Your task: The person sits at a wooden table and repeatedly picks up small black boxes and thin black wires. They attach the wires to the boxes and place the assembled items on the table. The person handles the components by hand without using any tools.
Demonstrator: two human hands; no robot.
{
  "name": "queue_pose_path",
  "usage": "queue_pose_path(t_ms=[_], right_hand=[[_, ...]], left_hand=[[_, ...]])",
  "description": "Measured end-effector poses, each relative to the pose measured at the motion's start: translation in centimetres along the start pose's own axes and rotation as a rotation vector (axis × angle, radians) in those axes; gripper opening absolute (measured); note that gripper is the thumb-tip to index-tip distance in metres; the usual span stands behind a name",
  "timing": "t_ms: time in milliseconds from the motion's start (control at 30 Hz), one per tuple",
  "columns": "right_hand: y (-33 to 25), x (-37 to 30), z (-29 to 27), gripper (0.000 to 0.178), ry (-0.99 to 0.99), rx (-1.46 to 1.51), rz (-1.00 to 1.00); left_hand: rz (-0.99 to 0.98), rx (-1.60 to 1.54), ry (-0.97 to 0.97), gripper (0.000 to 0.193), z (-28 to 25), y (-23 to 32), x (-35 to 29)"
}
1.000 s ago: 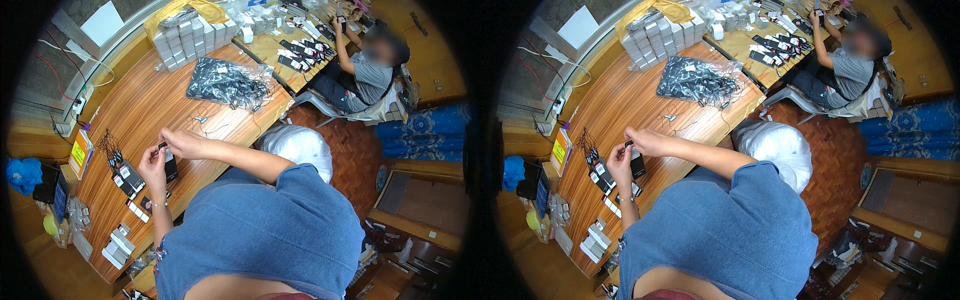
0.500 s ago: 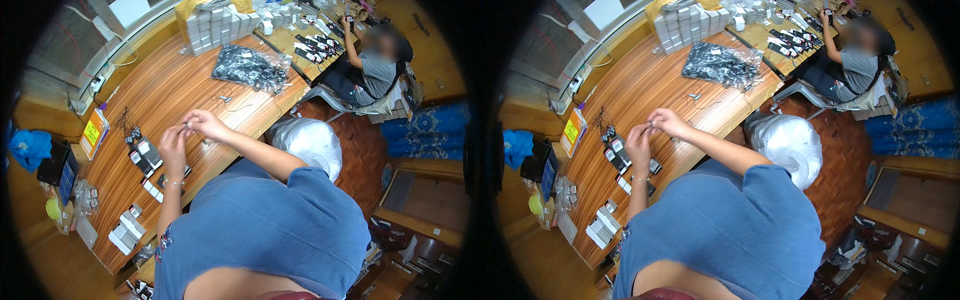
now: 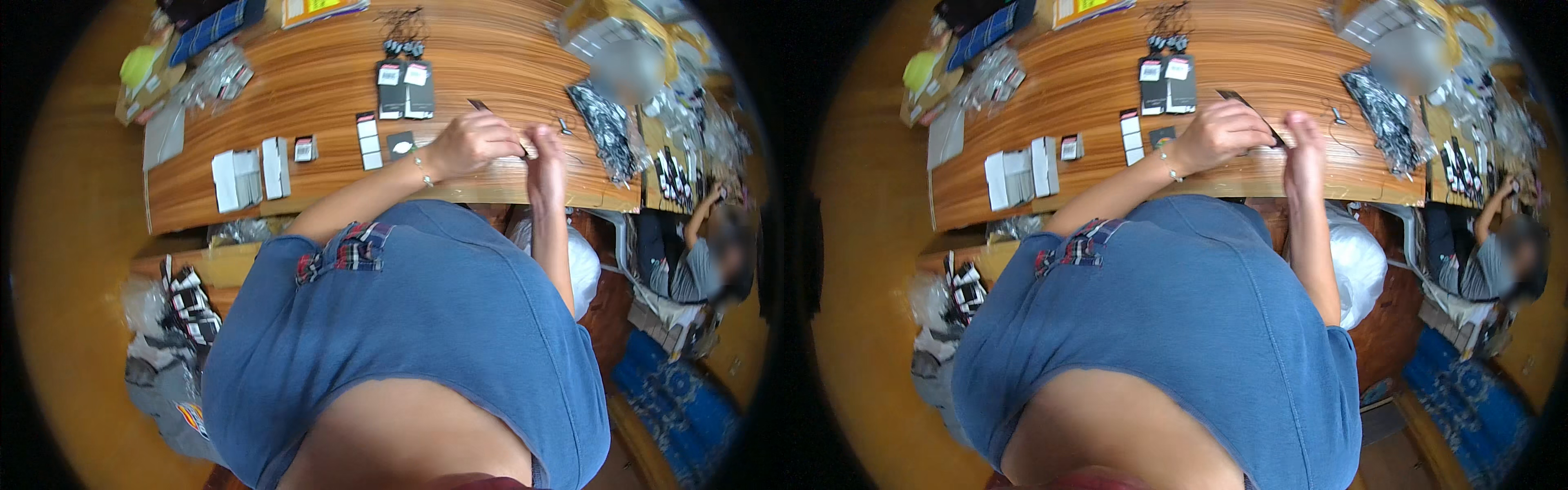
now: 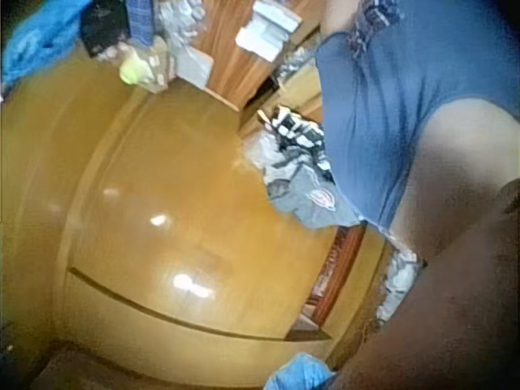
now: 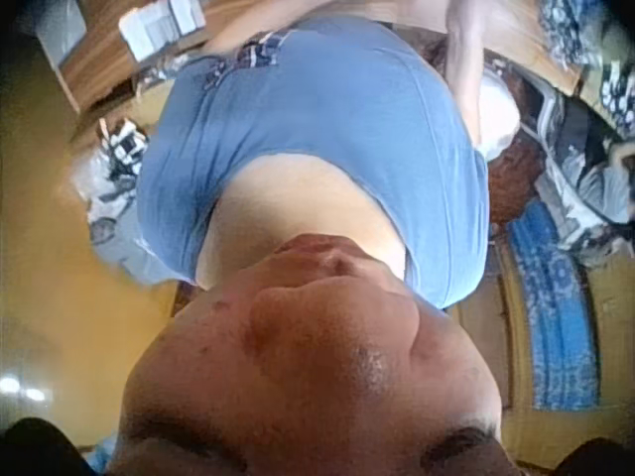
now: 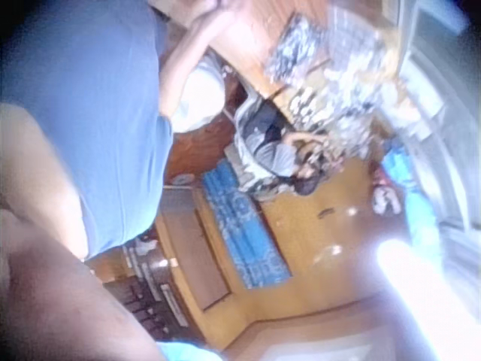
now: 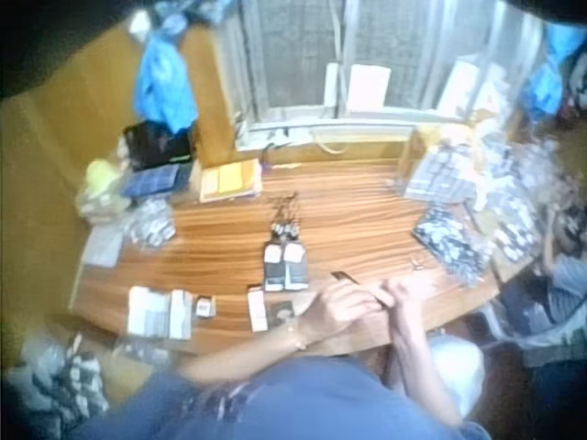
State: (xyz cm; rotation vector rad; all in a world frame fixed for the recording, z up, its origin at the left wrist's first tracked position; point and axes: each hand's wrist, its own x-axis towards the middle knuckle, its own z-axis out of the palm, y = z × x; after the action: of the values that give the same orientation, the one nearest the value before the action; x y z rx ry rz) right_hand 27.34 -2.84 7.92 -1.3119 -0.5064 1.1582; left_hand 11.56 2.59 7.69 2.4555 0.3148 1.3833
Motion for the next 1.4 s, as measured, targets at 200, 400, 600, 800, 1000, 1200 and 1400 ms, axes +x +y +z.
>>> queue_pose_path(t_ms=[200,400,600,800,1000,1200,1400], right_hand=[[-3.6,0.0,3.2,0.01,-0.478,0.41,-0.233],[-3.3,-1.7,6.1,0.009,-0.515,0.263,-0.095],[-3.6,-1.1,5.7,0.01,-0.507,0.175,-0.082],[-3.2,-1.0,6.3,0.016,-0.534,0.095,-0.083],[-2.4,-0.7,6.6,0.009,-0.697,-0.033,-0.096],[-2.6,-1.3,7.7,0.011,-0.736,-0.079,-0.09],[-2.1,-2.0,8.8,0.01,-0.614,-0.361,-0.394]], left_hand=[[-0.61,-0.278,0.098,0.023,-1.9,1.5,-4.4],[-0.966,0.243,-0.254,0.045,-10.3,-5.6,-11.8],[-1.082,0.457,-0.429,0.065,-11.3,-4.4,-15.0],[-1.047,0.5,-0.311,0.063,-11.0,-2.5,-15.9],[-0.89,0.594,-0.206,0.056,-10.8,-1.2,-16.4],[-1.231,-0.116,0.178,0.03,-11.1,0.7,-11.4],[-1.118,-0.232,0.256,0.028,-9.2,3.7,-3.5]])
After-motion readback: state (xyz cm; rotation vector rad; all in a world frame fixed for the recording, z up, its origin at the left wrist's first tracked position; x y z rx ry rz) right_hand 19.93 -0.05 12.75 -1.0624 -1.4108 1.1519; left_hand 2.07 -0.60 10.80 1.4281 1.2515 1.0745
